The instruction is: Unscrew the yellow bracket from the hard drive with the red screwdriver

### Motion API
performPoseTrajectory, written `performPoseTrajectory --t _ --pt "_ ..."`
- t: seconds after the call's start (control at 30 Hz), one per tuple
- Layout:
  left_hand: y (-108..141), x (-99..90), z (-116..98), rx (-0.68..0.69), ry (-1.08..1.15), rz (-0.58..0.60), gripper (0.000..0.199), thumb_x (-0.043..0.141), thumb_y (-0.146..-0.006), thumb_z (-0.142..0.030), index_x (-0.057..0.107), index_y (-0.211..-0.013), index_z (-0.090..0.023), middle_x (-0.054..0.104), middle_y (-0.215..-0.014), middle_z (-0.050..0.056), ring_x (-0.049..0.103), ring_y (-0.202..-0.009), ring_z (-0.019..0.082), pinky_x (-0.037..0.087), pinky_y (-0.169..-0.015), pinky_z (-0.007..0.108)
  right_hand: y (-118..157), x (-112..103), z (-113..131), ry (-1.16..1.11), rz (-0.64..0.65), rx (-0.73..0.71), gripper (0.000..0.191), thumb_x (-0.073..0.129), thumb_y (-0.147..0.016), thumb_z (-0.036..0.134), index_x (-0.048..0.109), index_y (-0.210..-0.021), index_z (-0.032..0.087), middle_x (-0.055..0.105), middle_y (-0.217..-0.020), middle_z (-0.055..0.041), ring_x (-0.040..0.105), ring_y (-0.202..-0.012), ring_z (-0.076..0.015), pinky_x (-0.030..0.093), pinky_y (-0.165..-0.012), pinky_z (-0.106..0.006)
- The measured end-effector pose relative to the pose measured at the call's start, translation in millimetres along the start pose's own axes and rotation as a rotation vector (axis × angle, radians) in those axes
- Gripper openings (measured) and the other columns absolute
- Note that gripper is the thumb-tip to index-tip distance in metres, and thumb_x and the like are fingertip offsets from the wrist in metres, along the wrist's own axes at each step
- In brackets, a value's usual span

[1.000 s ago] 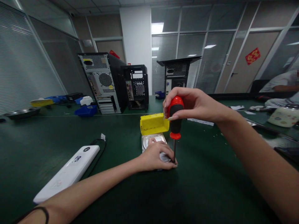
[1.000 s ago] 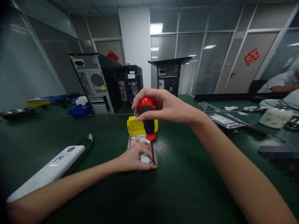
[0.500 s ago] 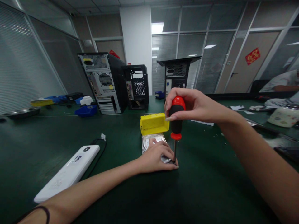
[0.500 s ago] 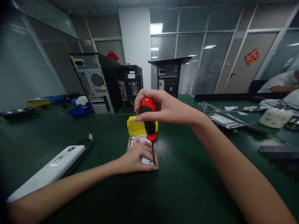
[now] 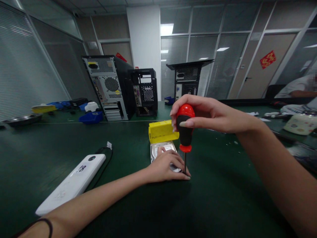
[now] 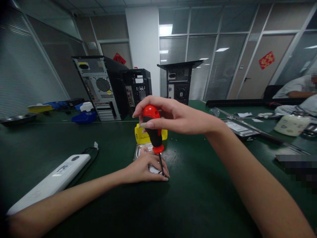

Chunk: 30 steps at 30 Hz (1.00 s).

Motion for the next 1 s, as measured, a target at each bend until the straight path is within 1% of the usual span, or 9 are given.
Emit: performPoseTrajectory --t 0.17,0.4,0.7,0.87,1.0 --pt "0.2 -1.2 -0.8 0.001 -0.014 -0.002 0.014 0.068 -0.079 -0.039 0.074 -0.086 -0.028 0.071 -0.101 -0.003 0.054 -0.11 0.023 0.025 -0.091 0.037 -0.3 2.6 4.2 0.045 0.022 0.016 0.031 0.054 -0.089 0.019 0.05 -0.118 0.011 0.055 -0.107 -0.007 0.057 -0.101 -0.0151 0.05 -0.084 -0.028" --pt "0.2 1.4 1.2 -0.017 -0.052 0.006 0.012 0.067 -0.08 -0.038 0.073 -0.087 -0.029 0.071 -0.103 -0.003 0.051 -0.11 0.024 0.022 -0.087 0.039 2.6 -4.1 2.4 0.091 -0.017 0.008 0.031 0.054 -0.089 0.02 0.051 -0.118 0.012 0.056 -0.106 -0.0065 0.057 -0.099 -0.0147 0.05 -0.083 -0.028" --pt "0.7 0.4 0.8 -0.001 -0.047 0.02 0.013 0.066 -0.081 -0.038 0.073 -0.088 -0.029 0.071 -0.104 -0.002 0.051 -0.11 0.024 0.022 -0.087 0.039 3.0 -4.8 0.3 0.071 -0.038 0.014 0.031 0.054 -0.089 0.021 0.051 -0.118 0.011 0.055 -0.104 -0.0059 0.057 -0.097 -0.0142 0.05 -0.082 -0.027" --pt "0.7 -0.5 -1.2 -0.002 -0.027 0.039 0.014 0.064 -0.083 -0.037 0.073 -0.091 -0.028 0.072 -0.103 -0.002 0.051 -0.11 0.024 0.022 -0.089 0.039 2.7 -5.0 -0.2 0.093 -0.04 0.008 0.03 0.055 -0.089 0.021 0.051 -0.117 0.011 0.055 -0.107 -0.0068 0.056 -0.1 -0.0154 0.05 -0.083 -0.029" --pt "0.6 0.1 0.2 -0.001 -0.036 0.041 0.016 0.063 -0.084 -0.039 0.073 -0.091 -0.029 0.071 -0.106 -0.002 0.05 -0.113 0.024 0.022 -0.089 0.039 3.1 -5.6 -0.7 0.082 -0.033 0.01 0.03 0.055 -0.088 0.021 0.051 -0.117 0.012 0.055 -0.108 -0.007 0.056 -0.101 -0.0153 0.05 -0.083 -0.028"
Point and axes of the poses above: each hand's wrist, its own y-axis away from the middle knuckle, its own x-axis out of the palm, z = x × y, the point moved 4 cm from there along -y, towards the middle knuckle
